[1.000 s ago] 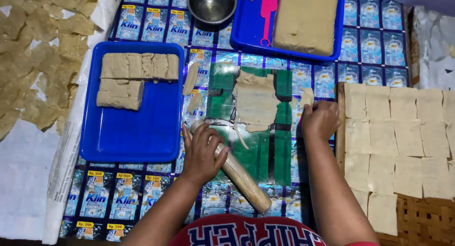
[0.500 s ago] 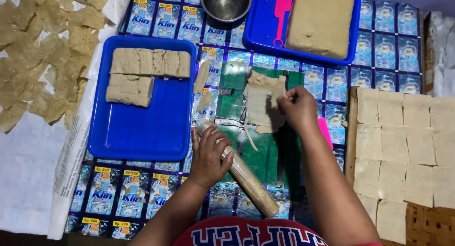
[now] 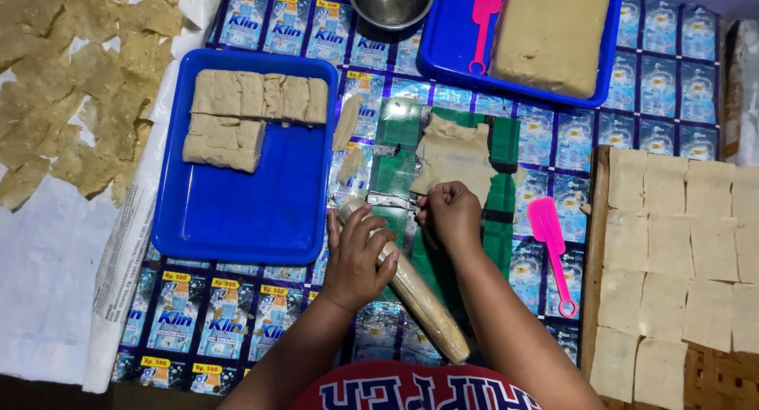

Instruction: Rolling out a light brown paste or dough and cutting it into small squares.

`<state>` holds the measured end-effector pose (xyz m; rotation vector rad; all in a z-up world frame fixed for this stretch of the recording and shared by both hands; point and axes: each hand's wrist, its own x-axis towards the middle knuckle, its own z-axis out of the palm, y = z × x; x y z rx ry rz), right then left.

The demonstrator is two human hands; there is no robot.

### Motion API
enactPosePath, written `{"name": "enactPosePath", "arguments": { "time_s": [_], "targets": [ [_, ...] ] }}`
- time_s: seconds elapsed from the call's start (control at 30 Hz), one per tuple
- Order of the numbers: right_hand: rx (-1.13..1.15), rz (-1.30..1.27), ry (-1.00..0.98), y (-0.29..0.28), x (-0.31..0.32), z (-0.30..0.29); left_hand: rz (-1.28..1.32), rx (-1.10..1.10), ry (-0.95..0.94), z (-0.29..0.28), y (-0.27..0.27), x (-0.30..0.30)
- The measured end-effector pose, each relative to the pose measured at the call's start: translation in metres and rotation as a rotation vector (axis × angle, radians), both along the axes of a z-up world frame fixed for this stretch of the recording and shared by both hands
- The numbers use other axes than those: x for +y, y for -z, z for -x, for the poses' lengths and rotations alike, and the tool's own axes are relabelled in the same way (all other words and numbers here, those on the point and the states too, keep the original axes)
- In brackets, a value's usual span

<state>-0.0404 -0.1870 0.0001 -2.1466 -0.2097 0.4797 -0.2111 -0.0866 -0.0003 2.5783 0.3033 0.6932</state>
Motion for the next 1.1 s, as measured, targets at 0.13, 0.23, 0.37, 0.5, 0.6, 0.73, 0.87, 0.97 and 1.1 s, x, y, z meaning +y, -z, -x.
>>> {"name": "enactPosePath", "arguments": {
  "time_s": [0.13, 0.23, 0.37, 0.5, 0.6, 0.73, 0.87, 0.97, 1.1],
  "targets": [
    [0.100, -0.061, 0.008, -0.009, -0.009, -0.001, 0.000, -0.009, -0.003, 0.000, 0.000, -0.001],
    [0.086, 0.078, -0.053, -0.017, -0.014, -0.004, -0.005, -0.012, 0.003, -0.001, 0.002, 0.000],
    [-0.098, 0.262, -0.163, -0.015, -0.022, -0.010, -0.021, 0.028, 0.022, 0.000, -0.005, 0.001],
    [-0.035, 0.479, -0.408, -0.067, -0.054, -0.001, -0.028, 0.289, 0.212, 0.006, -0.032, 0.018],
    [0.121, 0.415, -0.867, -0.146, -0.076, 0.020, -0.142, 0.329, 0.254, 0.012, -0.025, 0.027],
    [-0.136, 0.567, -1.049, -0.098, -0.109, 0.028, -0.185, 0.304, 0.264, -0.012, -0.033, 0.031],
    [-0.281, 0.578, -0.753, -0.107, -0.102, -0.016, -0.163, 0.186, 0.249, -0.052, -0.042, 0.038],
    [-0.342, 0.636, -0.577, -0.083, -0.090, -0.068, -0.167, 0.202, 0.219, -0.093, -0.056, 0.050],
    [-0.502, 0.640, -0.454, -0.020, -0.069, -0.118, -0.078, 0.364, 0.161, -0.127, -0.042, 0.062]
  ]
}}
